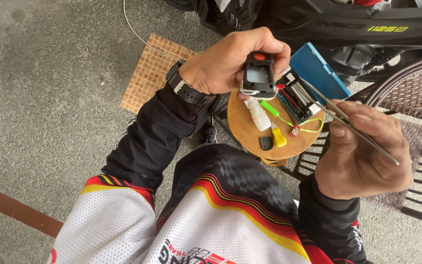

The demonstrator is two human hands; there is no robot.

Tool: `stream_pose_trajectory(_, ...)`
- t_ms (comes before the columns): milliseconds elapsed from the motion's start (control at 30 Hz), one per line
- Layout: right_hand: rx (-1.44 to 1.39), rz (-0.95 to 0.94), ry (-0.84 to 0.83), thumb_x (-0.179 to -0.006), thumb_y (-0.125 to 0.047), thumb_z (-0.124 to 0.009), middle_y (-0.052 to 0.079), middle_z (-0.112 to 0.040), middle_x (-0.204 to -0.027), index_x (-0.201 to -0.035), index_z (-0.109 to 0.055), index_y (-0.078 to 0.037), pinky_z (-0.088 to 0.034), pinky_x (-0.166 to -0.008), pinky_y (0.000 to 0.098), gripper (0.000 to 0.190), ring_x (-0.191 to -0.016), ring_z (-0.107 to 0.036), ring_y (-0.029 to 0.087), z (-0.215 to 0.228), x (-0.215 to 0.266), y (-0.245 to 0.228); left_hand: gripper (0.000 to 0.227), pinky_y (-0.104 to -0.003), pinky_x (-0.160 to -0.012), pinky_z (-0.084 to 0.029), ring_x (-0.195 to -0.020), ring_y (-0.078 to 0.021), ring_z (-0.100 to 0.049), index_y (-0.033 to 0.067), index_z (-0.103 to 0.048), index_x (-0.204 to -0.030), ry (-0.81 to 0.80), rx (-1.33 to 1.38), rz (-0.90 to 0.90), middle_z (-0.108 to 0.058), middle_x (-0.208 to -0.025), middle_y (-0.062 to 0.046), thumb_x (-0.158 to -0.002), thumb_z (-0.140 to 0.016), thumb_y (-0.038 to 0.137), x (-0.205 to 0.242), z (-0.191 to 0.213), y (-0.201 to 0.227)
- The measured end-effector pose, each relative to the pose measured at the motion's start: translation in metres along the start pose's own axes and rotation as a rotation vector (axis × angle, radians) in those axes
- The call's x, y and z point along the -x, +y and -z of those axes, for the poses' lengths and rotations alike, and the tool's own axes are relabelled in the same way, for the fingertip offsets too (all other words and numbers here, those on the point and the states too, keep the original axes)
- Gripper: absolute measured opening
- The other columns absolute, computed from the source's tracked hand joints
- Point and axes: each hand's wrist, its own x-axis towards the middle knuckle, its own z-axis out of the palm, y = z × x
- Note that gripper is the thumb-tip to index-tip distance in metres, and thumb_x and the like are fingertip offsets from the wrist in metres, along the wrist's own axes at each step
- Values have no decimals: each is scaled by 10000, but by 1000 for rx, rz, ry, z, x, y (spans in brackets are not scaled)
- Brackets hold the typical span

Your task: The person is repairing a car key remote by prying it open with a tool, inspecting the internal electronics, and then organizing various boxes and tools within a large storage case.

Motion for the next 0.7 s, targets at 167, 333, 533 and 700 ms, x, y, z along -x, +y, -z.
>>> stream_pose_trajectory(167, -55, -37, 19, -1056, -6, -712, 210, -625, -1047, -1122, -563, 22, -691, -891, 511, 165, -992, -715, 392, 1, -2, 6, 332, -263, -347, -378, -476, -132, -414, 65, -544, -733, 4, 50, 9, -447, -681, -41, -869, -475, 360, -5, 3, -6)
stream_pose_trajectory(333, -65, 80, -81, -1178, -44, -597, 216, -638, -1160, -1254, -555, 11, -620, -797, 401, 103, -938, -677, 310, 27, -6, 51, 227, -234, -391, -354, -437, -81, -375, 87, -591, -804, -15, 23, -55, -548, -760, -51, -885, -471, 261, -3, 15, -23)
stream_pose_trajectory(533, 341, -507, -206, -1207, 22, -578, 209, -682, -1024, -1198, -586, 57, -596, -685, 363, 37, -792, -685, 261, 105, 76, 174, 313, -335, -878, -447, -788, -151, -499, 175, -584, -851, 71, 90, -189, -546, -829, 19, -999, -567, 451, 18, 45, -83)
stream_pose_trajectory(700, 313, -1206, -274, -934, -76, -411, 112, -608, -802, -936, -596, -33, -469, -566, 317, 190, -710, -641, 212, 117, 160, 206, 406, -274, -490, -401, -581, -116, -457, 130, -565, -715, 343, 593, -84, -455, -712, 8, -935, -577, 471, 37, -4, -99)
